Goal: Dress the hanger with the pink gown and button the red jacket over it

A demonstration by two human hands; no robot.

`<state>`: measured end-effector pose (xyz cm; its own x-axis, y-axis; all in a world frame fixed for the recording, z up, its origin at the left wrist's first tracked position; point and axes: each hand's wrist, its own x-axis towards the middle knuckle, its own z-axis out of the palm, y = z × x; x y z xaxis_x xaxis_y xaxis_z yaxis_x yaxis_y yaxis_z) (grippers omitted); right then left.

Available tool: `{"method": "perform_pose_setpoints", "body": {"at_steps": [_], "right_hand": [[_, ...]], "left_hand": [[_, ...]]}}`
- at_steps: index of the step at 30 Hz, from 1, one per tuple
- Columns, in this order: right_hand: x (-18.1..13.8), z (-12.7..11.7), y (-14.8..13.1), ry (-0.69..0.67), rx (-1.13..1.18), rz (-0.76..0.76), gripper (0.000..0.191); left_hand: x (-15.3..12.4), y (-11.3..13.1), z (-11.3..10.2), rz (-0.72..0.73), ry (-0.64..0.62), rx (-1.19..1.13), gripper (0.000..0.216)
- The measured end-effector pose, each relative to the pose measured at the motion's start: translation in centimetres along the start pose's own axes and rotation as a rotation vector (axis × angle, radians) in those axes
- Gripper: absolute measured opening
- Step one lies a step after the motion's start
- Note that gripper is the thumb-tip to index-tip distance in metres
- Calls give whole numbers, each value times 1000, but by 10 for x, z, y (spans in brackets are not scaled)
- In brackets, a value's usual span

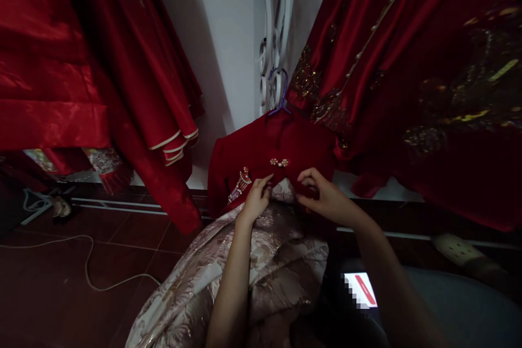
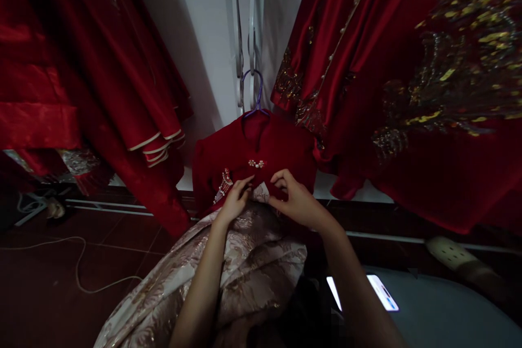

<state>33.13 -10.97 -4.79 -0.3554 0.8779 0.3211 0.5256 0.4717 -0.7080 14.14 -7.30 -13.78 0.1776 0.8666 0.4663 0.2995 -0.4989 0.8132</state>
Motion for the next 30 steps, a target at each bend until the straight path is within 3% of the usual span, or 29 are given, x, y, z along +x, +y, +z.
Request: {"method": "perform_pose_setpoints", "body": {"at_steps": [3, 6, 8, 10, 12, 14, 20, 26, 30], "right_hand": [[-4, -2, -14, -33, 214, 7, 31], [0, 6, -19, -53, 349, -7, 33], [3, 12, -20, -105, 365, 1, 33], [5, 17, -21, -172, 359, 41, 36], [6, 22, -20, -209, 366, 87, 43], [7, 28, -18, -193, 371, 108, 48], [21, 56, 0, -3, 343, 36, 40], [59, 91, 9, 331, 327, 26, 34], [76, 106, 6, 434, 271, 16, 32]], "left_hand": [[-3, 3, 3, 17, -34, -10, 53], [-1, 8, 0, -26, 1, -20, 43], [1, 10, -6, -75, 154, -18, 28], [2, 11, -13, -103, 421, 18, 19], [2, 7, -20, -116, 675, 85, 23], [2, -1, -24, -133, 769, 114, 34], [5, -24, -19, -94, 635, -158, 34], [6, -14, -23, -79, 628, -237, 24], [5, -6, -26, -105, 611, -273, 26]]}}
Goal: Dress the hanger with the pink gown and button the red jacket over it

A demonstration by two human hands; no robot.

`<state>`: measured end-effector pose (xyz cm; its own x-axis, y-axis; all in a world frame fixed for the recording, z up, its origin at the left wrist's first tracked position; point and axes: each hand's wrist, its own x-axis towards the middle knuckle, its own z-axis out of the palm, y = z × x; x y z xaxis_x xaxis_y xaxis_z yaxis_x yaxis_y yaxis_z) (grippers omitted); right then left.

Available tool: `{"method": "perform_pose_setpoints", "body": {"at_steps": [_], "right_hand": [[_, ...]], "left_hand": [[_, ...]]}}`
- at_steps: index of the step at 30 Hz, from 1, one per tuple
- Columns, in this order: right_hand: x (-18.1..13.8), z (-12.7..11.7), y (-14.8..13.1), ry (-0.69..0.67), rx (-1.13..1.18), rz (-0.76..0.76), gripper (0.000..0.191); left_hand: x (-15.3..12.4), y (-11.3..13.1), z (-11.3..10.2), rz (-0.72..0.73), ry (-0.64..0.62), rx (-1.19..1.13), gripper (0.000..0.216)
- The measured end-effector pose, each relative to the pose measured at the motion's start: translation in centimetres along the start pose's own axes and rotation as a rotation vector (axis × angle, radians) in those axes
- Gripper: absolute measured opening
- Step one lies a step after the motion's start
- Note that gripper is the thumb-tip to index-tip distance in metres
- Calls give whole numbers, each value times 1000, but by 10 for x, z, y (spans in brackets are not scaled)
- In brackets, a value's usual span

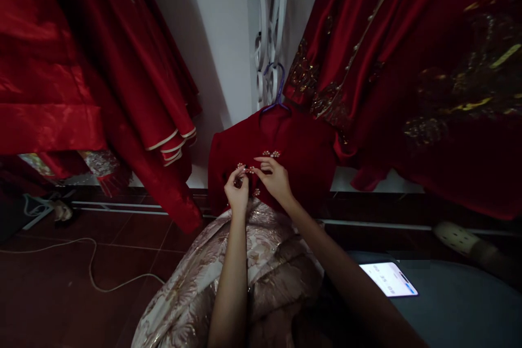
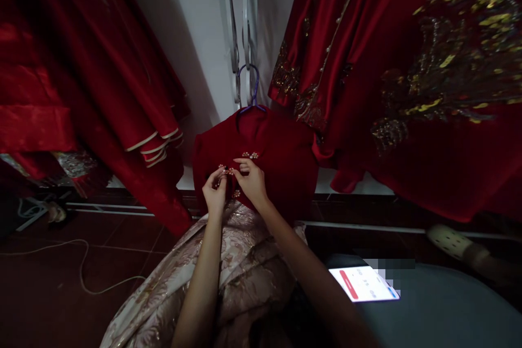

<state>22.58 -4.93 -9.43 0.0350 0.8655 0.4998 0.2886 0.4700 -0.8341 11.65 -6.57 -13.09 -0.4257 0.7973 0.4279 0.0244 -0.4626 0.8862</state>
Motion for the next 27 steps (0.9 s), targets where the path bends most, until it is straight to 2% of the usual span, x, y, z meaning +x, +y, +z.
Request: {"method": "perform_pose_setpoints", "body": {"at_steps": [6, 15, 20, 24, 27], "right_hand": [[-4, 7, 0, 46, -23, -10, 32], [-13, 14, -5, 69, -70, -110, 26], [-13, 16, -1, 68, -61, -130, 23], [-12, 16, 0, 73, -41, -122, 21], [-15, 4, -2, -27, 1, -69, 22]], "left_hand": [[0, 0, 2, -77, 25, -29, 34], [-2, 3, -3, -28, 29, 80, 28], [0, -3, -6, -43, 14, 71, 27], [3, -8, -11, -25, -43, 111, 26], [7, -6, -19, -14, -112, 116, 24]]}}
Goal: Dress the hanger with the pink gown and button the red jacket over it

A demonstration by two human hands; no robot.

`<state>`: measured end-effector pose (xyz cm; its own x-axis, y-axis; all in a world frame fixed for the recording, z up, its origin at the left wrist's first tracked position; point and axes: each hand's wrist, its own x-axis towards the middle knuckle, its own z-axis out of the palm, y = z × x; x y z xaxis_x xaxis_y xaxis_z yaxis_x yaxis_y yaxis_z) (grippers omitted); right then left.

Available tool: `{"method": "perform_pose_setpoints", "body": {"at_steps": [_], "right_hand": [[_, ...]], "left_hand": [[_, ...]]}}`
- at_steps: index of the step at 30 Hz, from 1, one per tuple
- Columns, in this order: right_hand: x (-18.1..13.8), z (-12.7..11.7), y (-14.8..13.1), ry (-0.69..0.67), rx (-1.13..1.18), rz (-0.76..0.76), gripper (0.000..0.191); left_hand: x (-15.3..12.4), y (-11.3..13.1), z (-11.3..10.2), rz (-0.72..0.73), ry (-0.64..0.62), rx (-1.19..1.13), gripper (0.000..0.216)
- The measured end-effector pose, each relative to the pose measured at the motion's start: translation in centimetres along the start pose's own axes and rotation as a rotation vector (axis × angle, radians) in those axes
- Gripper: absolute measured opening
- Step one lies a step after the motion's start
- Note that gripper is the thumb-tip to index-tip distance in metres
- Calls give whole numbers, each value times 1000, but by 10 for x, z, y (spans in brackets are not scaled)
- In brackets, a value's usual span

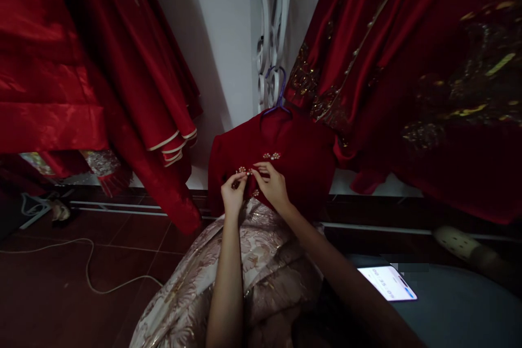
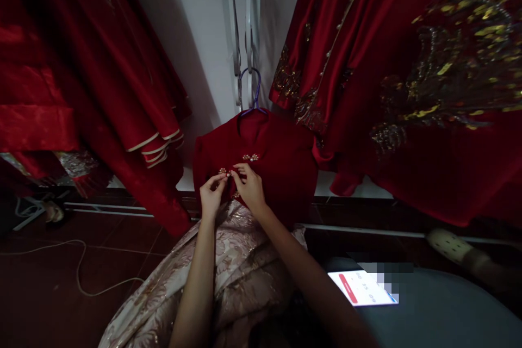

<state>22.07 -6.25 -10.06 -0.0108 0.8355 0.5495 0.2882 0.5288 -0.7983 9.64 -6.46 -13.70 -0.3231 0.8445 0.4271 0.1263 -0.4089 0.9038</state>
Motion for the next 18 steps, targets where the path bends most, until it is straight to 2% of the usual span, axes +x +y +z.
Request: {"method": "perform_pose_setpoints", "body": {"at_steps": [5, 9, 11, 14, 16, 18], "right_hand": [[-15, -40, -5, -278, -38, 123, 20], [-24, -59, 2, -510, -131, 233, 22], [-27, -57, 10, -542, -187, 227, 22], [-32, -45, 24, -502, -260, 187, 24], [-35, -37, 32, -483, -305, 170, 26], [-38, -32, 37, -476, -339, 151, 25]], "left_hand": [[8, -7, -25, -20, 28, 63, 19], [10, -22, -43, -142, -46, 221, 22], [9, -28, -45, -171, -60, 266, 25], [6, -30, -43, -175, -122, 266, 32], [3, -26, -40, -133, -165, 323, 35], [0, -22, -35, -31, -161, 439, 40]]}}
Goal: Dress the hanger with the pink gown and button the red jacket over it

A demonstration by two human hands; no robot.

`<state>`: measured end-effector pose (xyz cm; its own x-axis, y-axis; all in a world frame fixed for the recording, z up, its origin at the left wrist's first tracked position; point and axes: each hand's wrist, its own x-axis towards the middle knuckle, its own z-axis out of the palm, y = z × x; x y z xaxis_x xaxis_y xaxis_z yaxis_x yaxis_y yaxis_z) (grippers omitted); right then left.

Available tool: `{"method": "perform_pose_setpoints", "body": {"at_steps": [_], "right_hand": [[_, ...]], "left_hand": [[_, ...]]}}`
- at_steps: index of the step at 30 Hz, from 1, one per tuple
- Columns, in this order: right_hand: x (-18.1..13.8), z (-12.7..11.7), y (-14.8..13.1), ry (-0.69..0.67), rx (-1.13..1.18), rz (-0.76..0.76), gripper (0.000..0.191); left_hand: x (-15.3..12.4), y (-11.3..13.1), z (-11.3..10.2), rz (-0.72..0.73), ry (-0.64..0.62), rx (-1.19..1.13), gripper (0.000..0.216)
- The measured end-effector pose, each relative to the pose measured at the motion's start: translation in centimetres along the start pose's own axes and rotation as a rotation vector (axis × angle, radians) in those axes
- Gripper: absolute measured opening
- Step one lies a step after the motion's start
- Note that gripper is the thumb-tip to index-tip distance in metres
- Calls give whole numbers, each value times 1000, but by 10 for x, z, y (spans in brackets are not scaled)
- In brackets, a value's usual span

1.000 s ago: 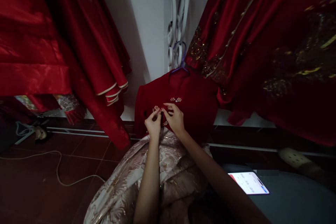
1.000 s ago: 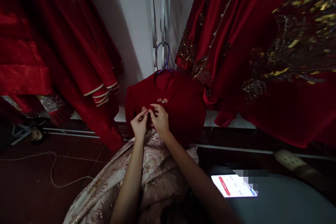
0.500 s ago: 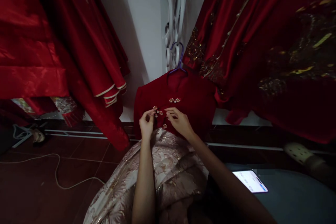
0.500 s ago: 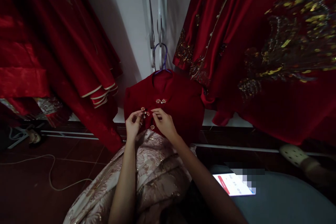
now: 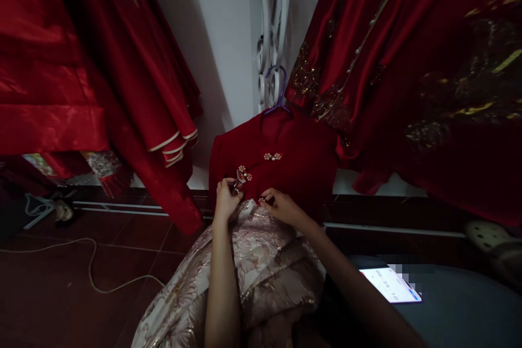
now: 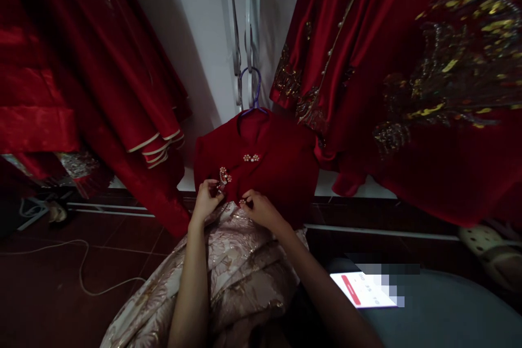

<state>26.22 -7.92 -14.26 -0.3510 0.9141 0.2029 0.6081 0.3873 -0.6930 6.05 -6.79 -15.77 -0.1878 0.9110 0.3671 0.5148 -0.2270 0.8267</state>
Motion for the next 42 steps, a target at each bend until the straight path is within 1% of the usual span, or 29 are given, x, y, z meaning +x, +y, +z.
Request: {"method": "perform_pose_setpoints", "body": {"at_steps": [2, 3, 5, 7, 8, 10, 12, 14, 16, 18, 19, 21, 23, 26, 29, 30, 33, 35, 38, 40, 42], "right_hand": [[0, 1, 1, -10, -19, -23, 22], [0, 1, 1, -22, -19, -37, 20], [-1, -2, 1, -44, -3, -61, 18], [-2, -4, 1, -47, 15, -76, 17], [-2, -4, 1, -46, 21, -81, 17], [-2, -3, 2, -39, 26, -78, 17], [-1, 0, 4, -25, 28, -43, 20], [-1, 1, 7, -17, 35, 14, 25], [0, 2, 8, -24, 42, 54, 27], [0, 2, 8, -46, 55, 65, 26], [0, 1, 8, -57, 62, 62, 25], [-1, -1, 6, -72, 74, 61, 24], [-1, -2, 5, -82, 80, 62, 24], [-1, -4, 5, -94, 96, 72, 24], [-1, -5, 7, -97, 126, 90, 23], [-1, -5, 8, -99, 135, 98, 23], [-1, -5, 8, -102, 170, 117, 21], [-1, -6, 7, -95, 202, 105, 20], [0, -11, 8, -61, 255, 77, 18], [1, -17, 8, -48, 296, 89, 19], [0, -25, 8, -75, 342, 109, 22]], "left_hand": [[-2, 4, 4, 89, 21, 117, 38], [-4, 5, 6, 106, 17, 162, 34], [-6, 5, 12, 73, -8, 226, 27], [-7, 3, 17, 21, -43, 255, 26], [-7, 2, 18, 17, -62, 257, 25], [-6, 2, 18, 59, -86, 253, 16], [-4, 4, 14, 103, -70, 247, 6], [-1, 7, 7, 92, 14, 237, 7], [0, 9, 1, 39, 166, 237, 5], [-1, 10, -2, -39, 301, 256, 9], [-1, 10, -3, -86, 338, 259, 12], [-3, 10, -2, -165, 354, 228, 18], [-3, 9, 1, -183, 349, 131, 20], [-2, 7, 5, -101, 333, -39, 19], [1, 0, 10, -73, 250, -154, 16], [2, -3, 12, -87, 212, -196, 18], [3, -10, 18, -155, 124, -309, 37], [3, -12, 19, -189, 117, -287, 42], [3, -12, 15, -199, 105, -95, 31], [3, -11, 10, -179, 43, -21, 21], [2, -10, 6, -139, -32, -17, 21]]}}
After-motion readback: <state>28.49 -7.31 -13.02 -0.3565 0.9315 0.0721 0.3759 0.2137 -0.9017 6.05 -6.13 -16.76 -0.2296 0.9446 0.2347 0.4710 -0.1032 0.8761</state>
